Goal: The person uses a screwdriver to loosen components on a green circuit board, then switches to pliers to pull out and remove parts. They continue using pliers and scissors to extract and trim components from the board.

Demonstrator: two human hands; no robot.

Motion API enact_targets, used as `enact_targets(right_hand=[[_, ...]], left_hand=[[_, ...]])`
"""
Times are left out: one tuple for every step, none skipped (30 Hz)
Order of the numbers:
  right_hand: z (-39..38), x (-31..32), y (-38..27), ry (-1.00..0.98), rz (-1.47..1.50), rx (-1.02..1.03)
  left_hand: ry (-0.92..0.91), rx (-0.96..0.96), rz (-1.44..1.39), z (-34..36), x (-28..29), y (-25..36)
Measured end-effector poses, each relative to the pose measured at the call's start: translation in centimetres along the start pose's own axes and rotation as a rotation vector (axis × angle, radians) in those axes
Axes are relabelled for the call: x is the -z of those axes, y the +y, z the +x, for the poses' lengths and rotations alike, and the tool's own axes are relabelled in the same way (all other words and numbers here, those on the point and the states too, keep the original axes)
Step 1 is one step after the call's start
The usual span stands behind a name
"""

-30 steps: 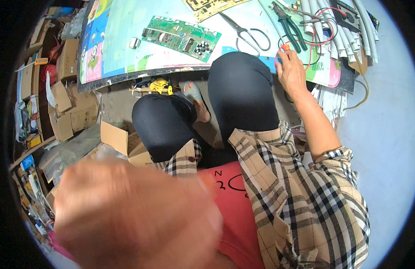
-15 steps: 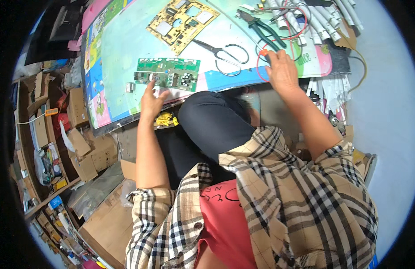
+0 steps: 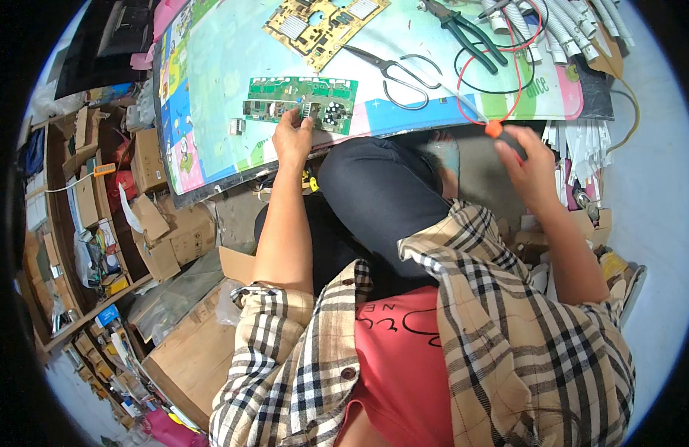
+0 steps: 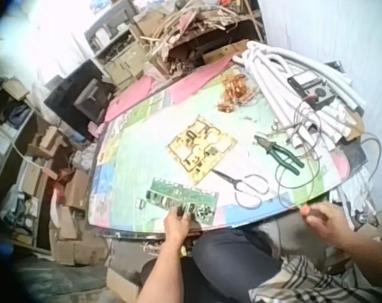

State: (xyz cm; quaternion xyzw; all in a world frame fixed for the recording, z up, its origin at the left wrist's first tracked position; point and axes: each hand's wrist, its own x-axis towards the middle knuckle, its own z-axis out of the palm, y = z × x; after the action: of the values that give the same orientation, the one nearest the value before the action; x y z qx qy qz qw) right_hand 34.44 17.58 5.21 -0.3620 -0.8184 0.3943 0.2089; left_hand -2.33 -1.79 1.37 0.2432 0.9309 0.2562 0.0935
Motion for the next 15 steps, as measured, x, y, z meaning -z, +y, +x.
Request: enact_targets(right_hand=[[-0.8,0.6,-0.4,-0.075,0.031,-0.038],[-1.6,1.2,-0.6,-0.148,0.06,-0.078],[-2.3,1.6,-0.7,-0.222,0.089,-0.117],[-2.9,1.7,-0.6,-0.233,0.089,-0.099],[-3.2,1.9,-0.5,-0.247,0.085,-0.077],[-3.5,2.0,-0.7,-0.262,0.08,-0.055],[-3.6,2.3,-1.3,-0.302,0.066,-0.088],[-3.7,2.3,-1.3,-0.3,0.081,-0.074],[-3.7,2.2,-1.4,-0.299,0.096,-0.06],[-3.7,2.2,-1.5,-0.298,0.11,-0.045],[-3.7,2.1,-1.6,-0.313,0.1,-0.053],[-3.5,2.0,-1.9,-0.329,0.09,-0.061],[-3.3,1.9,-2.1,-0.345,0.081,-0.07],[-3.2,1.7,-2.3,-0.345,0.082,-0.065],[-3.0,1.5,-2.5,-0.345,0.083,-0.06]], left_hand=[[0.018,-0.004,0.008,0.0,0.0,0.0],[0.034,-0.01,0.013,0.1,-0.2,0.1],[0.05,-0.015,0.019,0.0,-0.3,0.1],[0.053,0.0,0.02,0.0,-0.3,0.2],[0.057,0.018,0.017,-0.1,-0.2,0.4],[0.062,0.037,0.014,-0.1,-0.1,0.5],[0.067,0.045,0.008,-0.1,-0.1,0.5],[0.074,0.051,0.006,-0.1,0.0,0.6],[0.08,0.058,0.005,-0.1,0.1,0.7],[0.076,0.074,0.0,-0.2,0.2,0.8],[0.069,0.086,-0.006,-0.1,0.3,1.1],[0.061,0.098,-0.012,-0.1,0.3,1.3],[0.063,0.094,-0.007,0.1,0.2,1.0],[0.063,0.092,-0.002,0.3,0.1,0.6],[0.063,0.091,0.002,0.4,0.0,0.4]])
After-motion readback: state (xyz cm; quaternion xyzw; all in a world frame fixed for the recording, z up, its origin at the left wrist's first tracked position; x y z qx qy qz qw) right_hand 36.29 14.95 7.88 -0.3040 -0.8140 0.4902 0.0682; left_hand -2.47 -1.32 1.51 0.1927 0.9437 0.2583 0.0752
